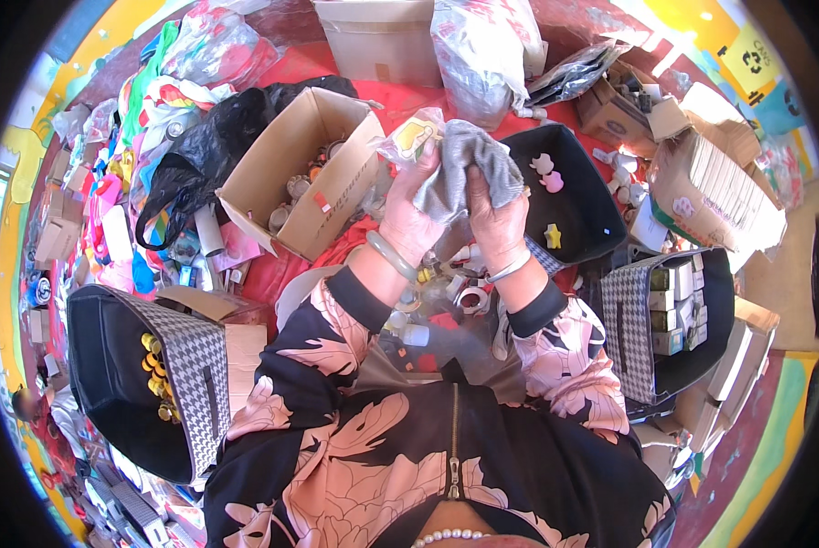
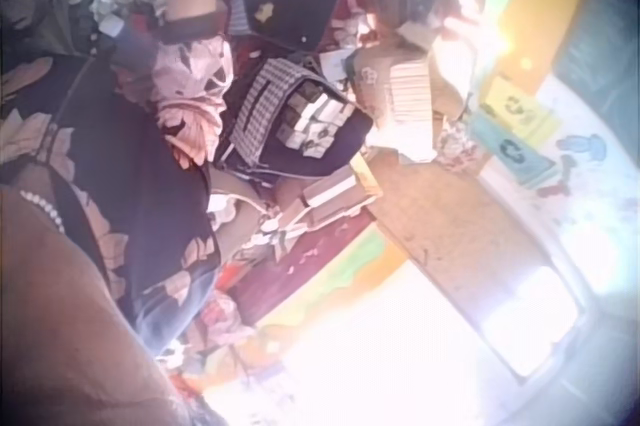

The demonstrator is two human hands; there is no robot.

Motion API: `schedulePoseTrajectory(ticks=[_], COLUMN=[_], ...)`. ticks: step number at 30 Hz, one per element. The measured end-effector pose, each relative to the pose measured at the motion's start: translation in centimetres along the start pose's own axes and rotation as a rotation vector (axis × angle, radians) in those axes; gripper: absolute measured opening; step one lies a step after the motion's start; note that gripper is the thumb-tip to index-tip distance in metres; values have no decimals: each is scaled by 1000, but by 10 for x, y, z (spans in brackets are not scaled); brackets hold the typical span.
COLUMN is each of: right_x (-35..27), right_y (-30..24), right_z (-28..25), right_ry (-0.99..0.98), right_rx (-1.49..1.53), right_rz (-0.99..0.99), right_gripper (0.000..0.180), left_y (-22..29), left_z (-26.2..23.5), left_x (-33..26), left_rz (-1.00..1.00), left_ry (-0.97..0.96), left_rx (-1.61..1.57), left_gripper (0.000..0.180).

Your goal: The person picks up various small objects including plastic caps, toys, and rolls of tape from the floor and wipes each one with a grey cloth.

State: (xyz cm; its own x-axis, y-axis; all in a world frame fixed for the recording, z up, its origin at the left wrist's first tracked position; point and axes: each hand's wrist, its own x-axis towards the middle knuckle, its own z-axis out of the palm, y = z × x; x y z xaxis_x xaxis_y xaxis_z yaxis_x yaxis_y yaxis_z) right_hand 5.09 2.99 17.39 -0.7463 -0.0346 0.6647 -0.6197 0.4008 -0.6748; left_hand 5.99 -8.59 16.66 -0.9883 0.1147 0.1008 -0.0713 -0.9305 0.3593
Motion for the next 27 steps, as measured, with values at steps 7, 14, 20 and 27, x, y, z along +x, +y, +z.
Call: schedulePoseTrajectory(ticks=[7, 14, 20, 27], right_x=[7, 23, 16, 6], right_y=[15, 30, -20, -1], right_z=[-1, -44, -35, -21], right_ry=[24, 82, -526, -276], right_rx=[601, 974, 981, 26], right_rz=[297, 588, 211, -27], right_gripper=[25, 48, 80, 38], left_y=[14, 47, 22, 8], left_z=[20, 14, 12, -6], left_x=[-4, -7, -15, -10], left_rz=[37, 161, -2, -23], left_ry=[-34, -78, -314, -313], left_rx=[88, 676, 1096, 1228], left_gripper=[37, 44, 31, 26])
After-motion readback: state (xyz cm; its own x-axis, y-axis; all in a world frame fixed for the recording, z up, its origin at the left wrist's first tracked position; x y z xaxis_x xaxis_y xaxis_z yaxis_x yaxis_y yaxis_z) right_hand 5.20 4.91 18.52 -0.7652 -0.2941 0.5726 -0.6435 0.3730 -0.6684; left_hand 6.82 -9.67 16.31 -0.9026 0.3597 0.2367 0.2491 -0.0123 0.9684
